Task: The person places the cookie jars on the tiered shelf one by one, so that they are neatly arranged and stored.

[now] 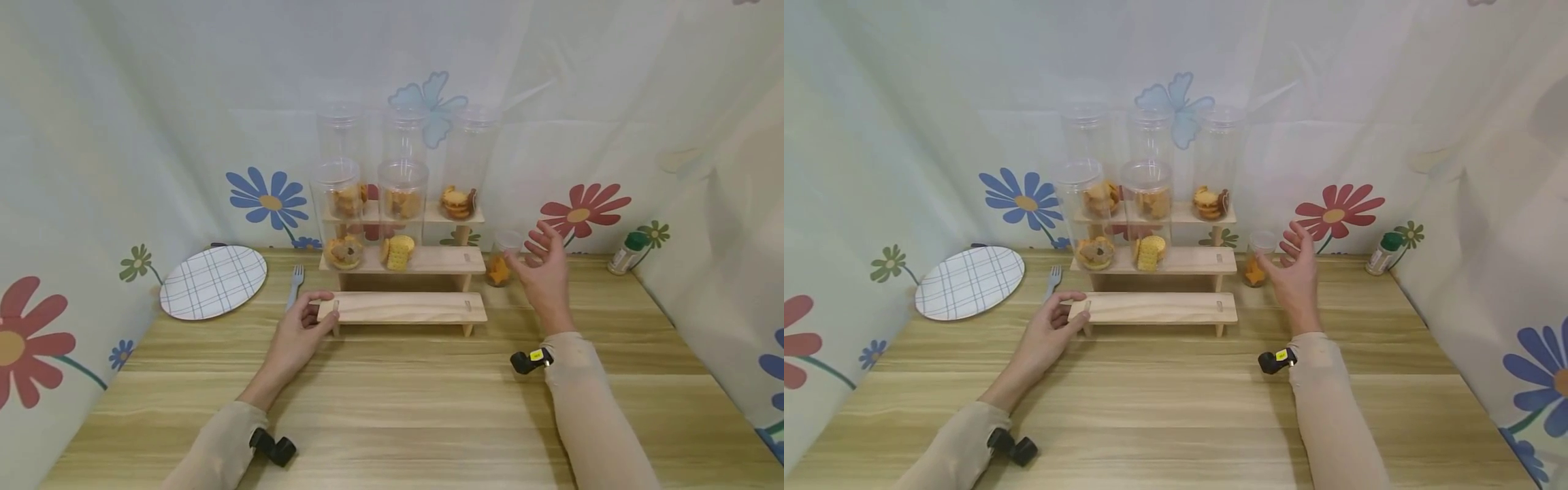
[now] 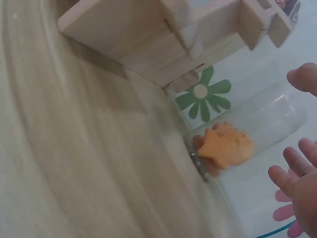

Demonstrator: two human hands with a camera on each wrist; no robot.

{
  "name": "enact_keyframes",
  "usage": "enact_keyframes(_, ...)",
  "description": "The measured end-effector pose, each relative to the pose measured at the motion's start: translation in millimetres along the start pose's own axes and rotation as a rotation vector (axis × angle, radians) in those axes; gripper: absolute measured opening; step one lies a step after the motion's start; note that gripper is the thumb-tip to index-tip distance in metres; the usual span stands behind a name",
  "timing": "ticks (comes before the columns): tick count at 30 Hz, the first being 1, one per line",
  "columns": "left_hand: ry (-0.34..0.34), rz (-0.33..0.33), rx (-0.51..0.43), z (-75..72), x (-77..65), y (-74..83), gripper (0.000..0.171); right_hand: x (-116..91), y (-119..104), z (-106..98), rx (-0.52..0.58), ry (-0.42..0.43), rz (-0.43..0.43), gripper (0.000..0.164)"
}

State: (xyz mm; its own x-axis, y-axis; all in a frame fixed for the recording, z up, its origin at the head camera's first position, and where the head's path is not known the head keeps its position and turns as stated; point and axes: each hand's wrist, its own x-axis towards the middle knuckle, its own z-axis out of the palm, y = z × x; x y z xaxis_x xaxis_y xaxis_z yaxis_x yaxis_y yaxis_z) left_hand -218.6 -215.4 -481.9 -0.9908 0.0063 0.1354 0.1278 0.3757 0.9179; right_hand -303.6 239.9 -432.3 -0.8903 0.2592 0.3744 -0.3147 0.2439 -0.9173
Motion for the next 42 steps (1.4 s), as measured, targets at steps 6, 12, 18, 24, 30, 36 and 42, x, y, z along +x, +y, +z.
enact_keyframes(6, -0.010, 0.002, -0.003, -0.5, -0.6, 1.2, 0.040, -2, 10, 4, 0.007, -0.036, 0.034, 0.090)
enact_keyframes(12, -0.006, 0.006, -0.003, -0.2, -0.4, 1.5, 0.040, -4, 22, 11, 0.008, -0.080, 0.045, 0.089)
enact_keyframes(18, -0.004, 0.012, -0.006, 0.5, -1.1, 2.7, 0.040, -6, 31, 13, 0.014, -0.083, 0.055, 0.087)
enact_keyframes(24, -0.004, 0.017, -0.017, 0.0, -2.4, 4.3, 0.043, -4, 36, 14, 0.001, -0.088, 0.033, 0.081)
enact_keyframes(30, -0.007, 0.017, -0.024, -0.8, -2.1, 4.5, 0.045, -3, 36, 14, -0.026, -0.105, 0.025, 0.076)
enact_keyframes(36, -0.007, 0.020, -0.022, -1.1, -1.9, 3.1, 0.044, -4, 36, 14, -0.045, -0.099, 0.027, 0.071)
enact_keyframes(42, -0.011, 0.020, -0.018, -0.4, -2.4, 3.2, 0.044, -4, 36, 13, -0.033, -0.100, 0.029, 0.071)
